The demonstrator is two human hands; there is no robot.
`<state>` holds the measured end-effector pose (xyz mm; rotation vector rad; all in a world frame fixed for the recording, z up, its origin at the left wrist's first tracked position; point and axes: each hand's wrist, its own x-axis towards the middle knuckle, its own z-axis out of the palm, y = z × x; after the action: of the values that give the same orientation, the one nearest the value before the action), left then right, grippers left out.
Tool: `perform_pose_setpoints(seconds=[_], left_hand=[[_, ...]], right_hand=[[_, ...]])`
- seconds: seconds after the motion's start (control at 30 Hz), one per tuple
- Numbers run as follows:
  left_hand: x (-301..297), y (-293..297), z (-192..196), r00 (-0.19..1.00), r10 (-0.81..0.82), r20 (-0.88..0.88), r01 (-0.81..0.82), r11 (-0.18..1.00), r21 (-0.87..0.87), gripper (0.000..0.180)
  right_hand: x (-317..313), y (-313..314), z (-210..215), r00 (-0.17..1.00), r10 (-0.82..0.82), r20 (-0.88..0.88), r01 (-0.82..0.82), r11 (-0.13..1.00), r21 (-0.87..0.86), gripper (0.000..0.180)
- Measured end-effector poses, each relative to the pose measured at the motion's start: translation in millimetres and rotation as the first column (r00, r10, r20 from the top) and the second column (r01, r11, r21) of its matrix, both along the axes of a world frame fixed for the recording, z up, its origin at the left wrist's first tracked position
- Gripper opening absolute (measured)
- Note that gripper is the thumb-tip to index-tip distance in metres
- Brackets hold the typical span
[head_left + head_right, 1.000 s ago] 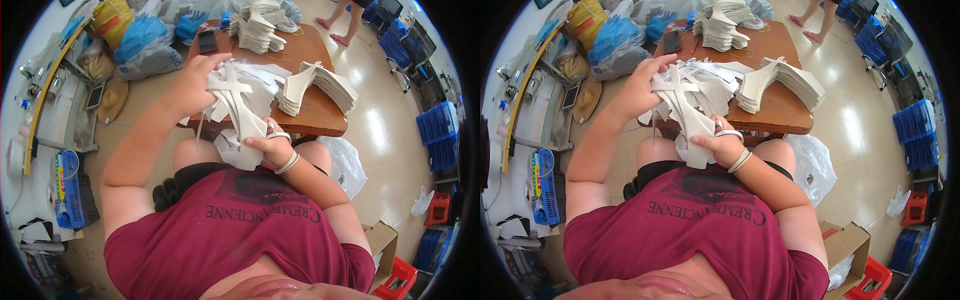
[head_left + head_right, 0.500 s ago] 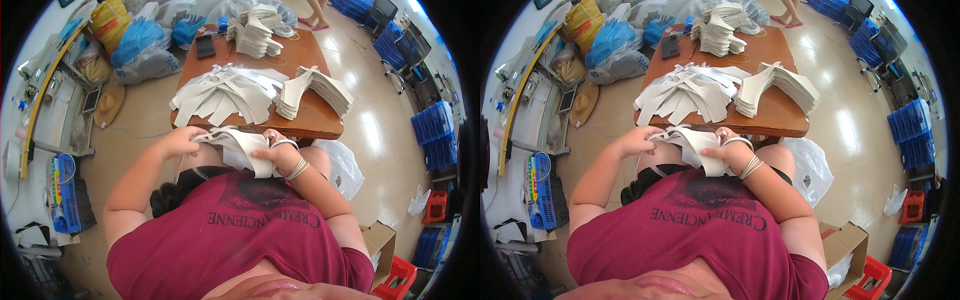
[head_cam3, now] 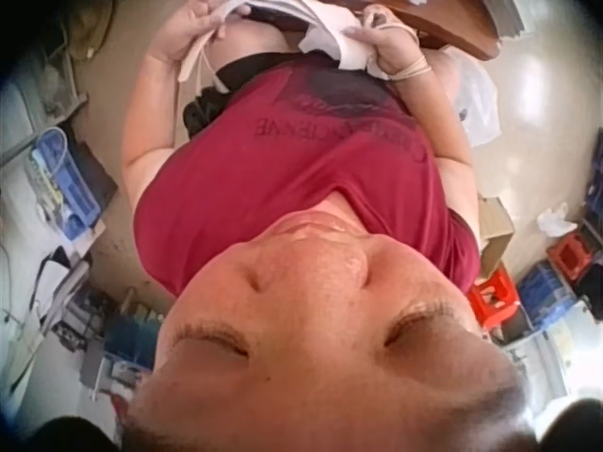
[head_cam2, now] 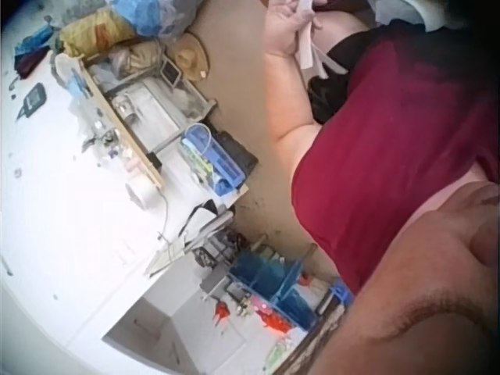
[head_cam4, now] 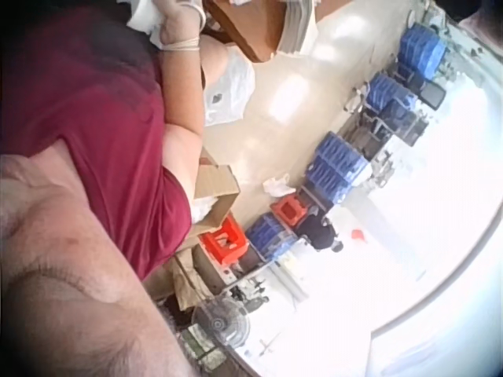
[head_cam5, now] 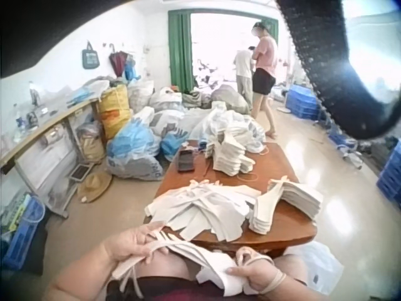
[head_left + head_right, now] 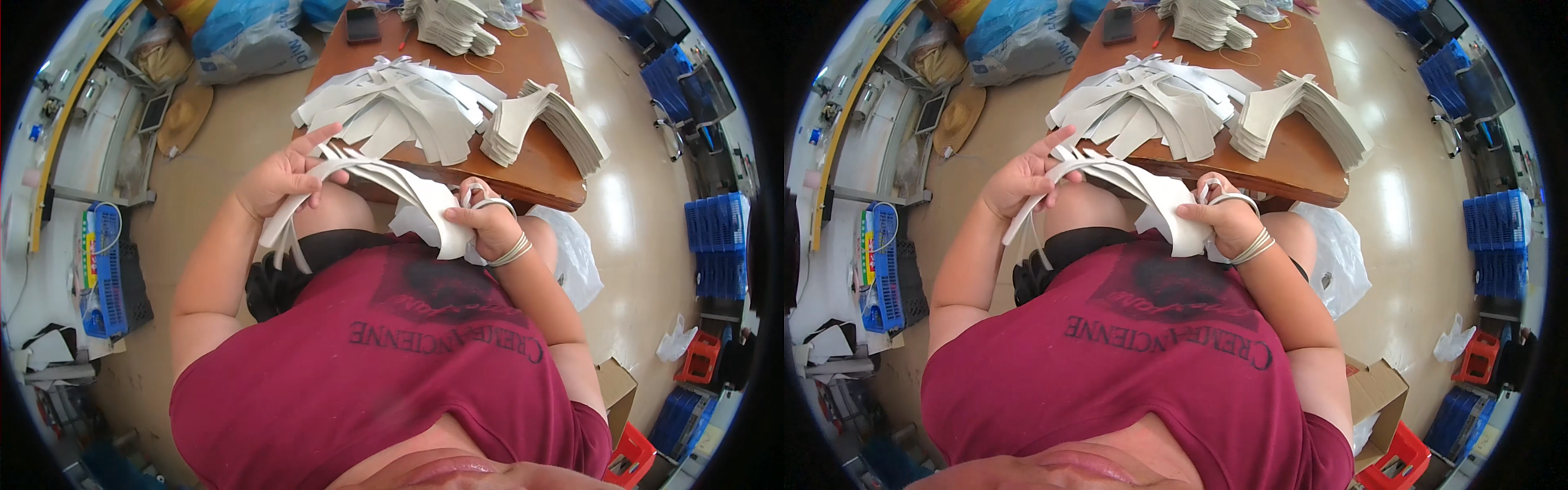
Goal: Peeling off the backing paper from white shoe components and stacking them on a table.
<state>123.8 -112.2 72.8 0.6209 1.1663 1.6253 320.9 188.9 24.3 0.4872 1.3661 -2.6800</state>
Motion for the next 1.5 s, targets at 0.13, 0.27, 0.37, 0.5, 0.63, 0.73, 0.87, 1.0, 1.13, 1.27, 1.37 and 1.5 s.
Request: perform_pose_setpoints(seconds=[0.13, 0.27, 0.37, 0.5, 0.63, 0.73, 0.87, 1.0, 1.13, 1.27, 1.37, 1.5], left_hand=[[-9, -3, 3, 0.996, -0.041, 0.083, 0.040, 0.999, 0.012, 0.070], [-19, 2, 8, 0.892, -0.356, -0.278, 0.207, 0.869, -0.450, 0.056], [-44, 12, 7, 0.886, -0.254, -0.387, 0.083, 0.909, -0.409, 0.056], [-79, 53, 25, 0.813, -0.139, -0.566, -0.110, 0.917, -0.383, 0.055], [-118, 98, -8, 0.487, -0.187, -0.853, -0.276, 0.894, -0.353, 0.054], [-134, 115, -45, 0.222, -0.269, -0.937, -0.346, 0.877, -0.334, 0.050], [-110, 112, -52, -0.085, -0.354, -0.931, -0.548, 0.797, -0.253, 0.057], [-103, 110, -68, -0.133, -0.276, -0.952, -0.576, 0.803, -0.152, 0.055], [-105, 113, -98, -0.283, -0.201, -0.938, -0.576, 0.817, -0.001, 0.051], [-101, 115, -100, -0.285, -0.197, -0.938, -0.599, 0.801, 0.014, 0.050], [-104, 119, -105, -0.299, -0.218, -0.929, -0.620, 0.784, 0.016, 0.050], [-107, 138, -106, -0.252, -0.272, -0.929, -0.666, 0.745, -0.038, 0.049]], right_hand=[[1, 2, -4, 0.999, 0.001, -0.041, -0.003, 0.999, -0.039, 0.043], [-2, 1, 3, 0.999, -0.029, 0.039, 0.026, 0.997, 0.074, 0.042], [-12, 2, 3, 0.991, -0.129, -0.019, 0.128, 0.932, 0.338, 0.039], [-48, 12, 16, 0.959, -0.263, -0.105, 0.256, 0.650, 0.716, 0.034], [-92, 7, 16, 0.877, -0.410, -0.252, 0.411, 0.366, 0.835, 0.033], [-109, 10, -5, 0.882, -0.440, -0.170, 0.236, 0.098, 0.967, 0.032], [-115, 8, -16, 0.921, -0.340, -0.189, 0.178, -0.065, 0.982, 0.023], [-110, 7, -20, 0.939, -0.235, -0.250, 0.226, -0.125, 0.966, 0.025], [-82, 6, -13, 0.934, -0.229, -0.276, 0.259, -0.100, 0.961, 0.027], [-37, 19, -23, 0.980, -0.128, -0.156, 0.154, -0.021, 0.988, 0.029], [-11, 16, -14, 0.994, -0.002, 0.112, -0.109, 0.189, 0.976, 0.028], [-6, 19, -40, 0.987, 0.104, 0.119, -0.140, 0.225, 0.964, 0.029]])
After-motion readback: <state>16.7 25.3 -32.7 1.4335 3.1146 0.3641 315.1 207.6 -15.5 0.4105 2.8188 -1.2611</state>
